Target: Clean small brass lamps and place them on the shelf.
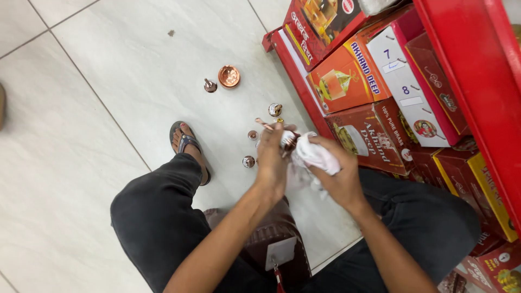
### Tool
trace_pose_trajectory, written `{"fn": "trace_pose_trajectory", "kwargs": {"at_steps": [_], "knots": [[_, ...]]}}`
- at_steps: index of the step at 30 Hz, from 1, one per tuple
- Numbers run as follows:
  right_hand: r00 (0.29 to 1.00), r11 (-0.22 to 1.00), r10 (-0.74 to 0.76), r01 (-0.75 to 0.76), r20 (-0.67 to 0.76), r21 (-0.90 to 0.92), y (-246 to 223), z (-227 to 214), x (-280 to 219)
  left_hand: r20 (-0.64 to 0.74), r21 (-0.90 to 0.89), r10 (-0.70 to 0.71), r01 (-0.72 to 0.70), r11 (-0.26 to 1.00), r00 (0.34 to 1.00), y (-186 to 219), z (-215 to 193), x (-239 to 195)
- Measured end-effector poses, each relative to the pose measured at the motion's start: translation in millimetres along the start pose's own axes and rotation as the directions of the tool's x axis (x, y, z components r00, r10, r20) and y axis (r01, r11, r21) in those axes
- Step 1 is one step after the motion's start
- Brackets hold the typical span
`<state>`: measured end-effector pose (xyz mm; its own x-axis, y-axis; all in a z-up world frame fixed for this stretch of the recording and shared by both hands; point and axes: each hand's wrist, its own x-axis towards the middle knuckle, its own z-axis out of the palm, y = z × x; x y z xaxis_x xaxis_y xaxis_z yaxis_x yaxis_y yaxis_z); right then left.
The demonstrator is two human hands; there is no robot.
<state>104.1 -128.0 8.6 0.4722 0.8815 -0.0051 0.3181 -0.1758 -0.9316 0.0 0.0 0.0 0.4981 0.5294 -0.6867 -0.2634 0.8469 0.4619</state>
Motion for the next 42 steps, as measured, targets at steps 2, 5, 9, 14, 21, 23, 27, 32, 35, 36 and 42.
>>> {"fn": "trace_pose_trajectory", "kwargs": {"at_steps": [2,5,9,14,21,23,27,32,35,36,42], "knots": [[0.998,0.969,-0.060,0.066,0.029,-0.239,-14.9,12.0,4.7,0.010,0.000,0.004,-0.004,1.000,1.000,-11.6,-6.4,3.8],[0.995,0.833,-0.023,0.076,0.102,-0.548,-20.4,21.9,4.6,0.018,0.017,0.025,-0.025,1.000,1.000,-18.9,-9.5,2.0],[0.984,0.893,0.158,-0.109,0.078,-0.437,-15.7,26.1,6.6,0.027,0.112,0.092,-0.094,0.989,0.995,-19.8,-5.9,-4.3],[0.860,0.777,0.466,-0.510,0.207,0.369,20.7,0.5,2.9,0.206,0.221,0.253,-0.297,0.929,0.945,-28.1,-10.0,-3.8],[0.836,0.411,0.450,-0.507,0.315,0.758,18.2,-7.3,-6.2,0.315,0.032,0.111,-0.127,0.991,0.943,2.2,13.6,-12.2],[0.894,0.661,0.382,-0.442,0.235,0.606,13.5,1.3,-3.1,0.241,0.017,0.093,-0.100,0.995,0.966,-6.7,7.1,-5.3],[0.991,0.982,0.032,-0.006,0.132,-0.188,-7.6,20.6,4.0,0.073,0.057,0.087,-0.091,0.994,0.993,-16.6,-6.9,11.3],[0.987,0.989,0.062,-0.042,0.147,-0.139,1.2,16.3,4.0,0.050,-0.074,-0.071,0.075,0.994,0.996,-18.3,-17.3,21.4],[0.966,0.945,0.133,-0.190,0.220,0.266,34.6,-2.3,-5.6,0.096,-0.139,-0.079,0.092,0.986,0.992,-15.2,-11.0,22.5],[0.957,0.843,0.136,-0.247,0.255,0.477,48.1,-7.6,-9.5,0.103,-0.148,-0.053,0.068,0.987,0.993,-11.3,-7.6,21.5],[0.986,0.950,0.047,0.005,-0.158,0.312,-5.3,9.7,10.1,0.099,0.209,-0.196,0.172,0.963,0.976,-34.2,-19.3,15.3]]}}
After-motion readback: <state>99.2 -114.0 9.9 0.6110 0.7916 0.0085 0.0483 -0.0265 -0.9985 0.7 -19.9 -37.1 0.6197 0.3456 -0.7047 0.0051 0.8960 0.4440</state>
